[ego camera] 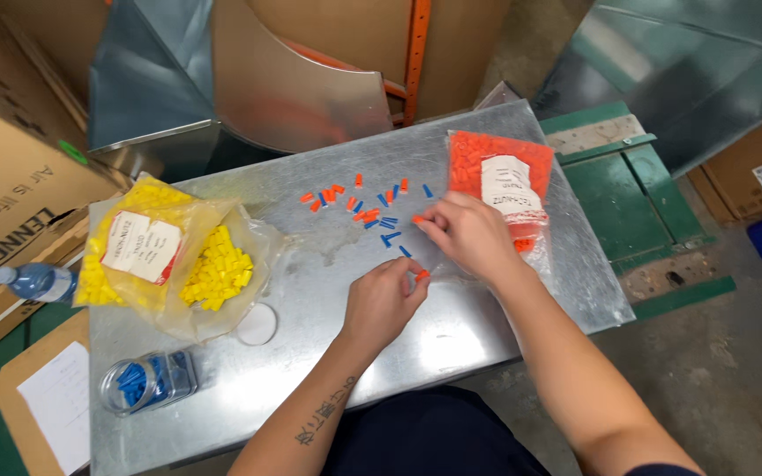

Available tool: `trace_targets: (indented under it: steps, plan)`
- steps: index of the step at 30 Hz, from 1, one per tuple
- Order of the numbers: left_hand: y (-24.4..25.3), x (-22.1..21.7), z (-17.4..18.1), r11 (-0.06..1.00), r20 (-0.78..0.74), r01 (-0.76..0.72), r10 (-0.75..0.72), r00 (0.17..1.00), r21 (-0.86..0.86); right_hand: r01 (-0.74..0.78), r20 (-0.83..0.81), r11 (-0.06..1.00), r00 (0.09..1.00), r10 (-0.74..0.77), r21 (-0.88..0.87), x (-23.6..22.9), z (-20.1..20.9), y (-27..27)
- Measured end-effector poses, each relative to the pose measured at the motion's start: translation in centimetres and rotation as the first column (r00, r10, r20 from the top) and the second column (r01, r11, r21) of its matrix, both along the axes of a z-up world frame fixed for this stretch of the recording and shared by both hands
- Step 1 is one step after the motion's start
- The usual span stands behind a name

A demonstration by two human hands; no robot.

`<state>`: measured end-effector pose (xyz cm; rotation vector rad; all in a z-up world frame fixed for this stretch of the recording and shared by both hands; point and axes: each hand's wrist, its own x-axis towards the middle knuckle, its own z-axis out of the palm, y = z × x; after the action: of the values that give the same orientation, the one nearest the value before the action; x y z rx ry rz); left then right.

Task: The person sorts small plastic pieces by color on a metal table. They pick up blue, yellow, and orange pieces from a mixed pile and place them into separate clear plastic bags or a small container. The person continues sorting the pieces one by one throughout the video.

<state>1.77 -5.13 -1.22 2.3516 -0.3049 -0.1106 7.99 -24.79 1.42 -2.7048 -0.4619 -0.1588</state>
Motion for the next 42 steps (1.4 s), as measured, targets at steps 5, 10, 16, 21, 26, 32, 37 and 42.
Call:
trace_targets:
  steps: [5, 10, 16, 21, 26, 32, 37, 42]
  plan:
    - [-4.7, 1.8, -2.6, 0.977, 0.153, 0.212, -0.215, 0.965, 0.039, 0.196, 0.067, 0.974, 0.977, -0.204, 0.113, -6.8, -1.2, -7.2]
    - [-7.1, 3.5, -2.8, 0.964, 0.192, 0.249, -0.262, 0.946, 0.089, 0.275, 0.071, 0.96, 0.958, -0.278, 0.046, -8.1, -2.8, -9.9]
    - [-2.8, 5.7, -2.1, 0.993, 0.145, 0.055, -0.07, 0.987, 0.109, 0.264, 0.152, 0.965, 0.953, -0.261, 0.006, -7.1, -4.3, -10.0]
    - [3.6, 9.8, -0.9, 0.964, 0.174, -0.191, 0.16, 0.972, 0.183, 0.128, 0.207, 0.99, 0.969, -0.137, 0.057, -6.1, -2.2, -5.1]
    - [6.2, 15.1, -5.1, 0.924, 0.062, -0.245, 0.237, 0.969, 0.294, -0.036, 0.192, 0.998, 0.981, 0.026, 0.051, 1.1, -0.3, 0.0]
    - [6.7, 17.2, -7.3, 0.9, 0.025, -0.152, 0.156, 0.987, 0.409, 0.031, 0.029, 0.979, 0.999, -0.026, -0.2, 11.8, -6.0, 2.1]
    - [7.3, 14.5, -3.8, 0.937, 0.057, -0.158, 0.147, 0.987, 0.313, 0.016, -0.006, 0.967, 1.0, -0.019, -0.255, 13.2, -7.7, 2.4]
    - [3.9, 8.4, 0.9, 0.981, 0.045, -0.101, 0.095, 0.994, 0.162, 0.035, -0.011, 0.975, 0.999, -0.039, -0.218, 12.4, -7.5, 1.8]
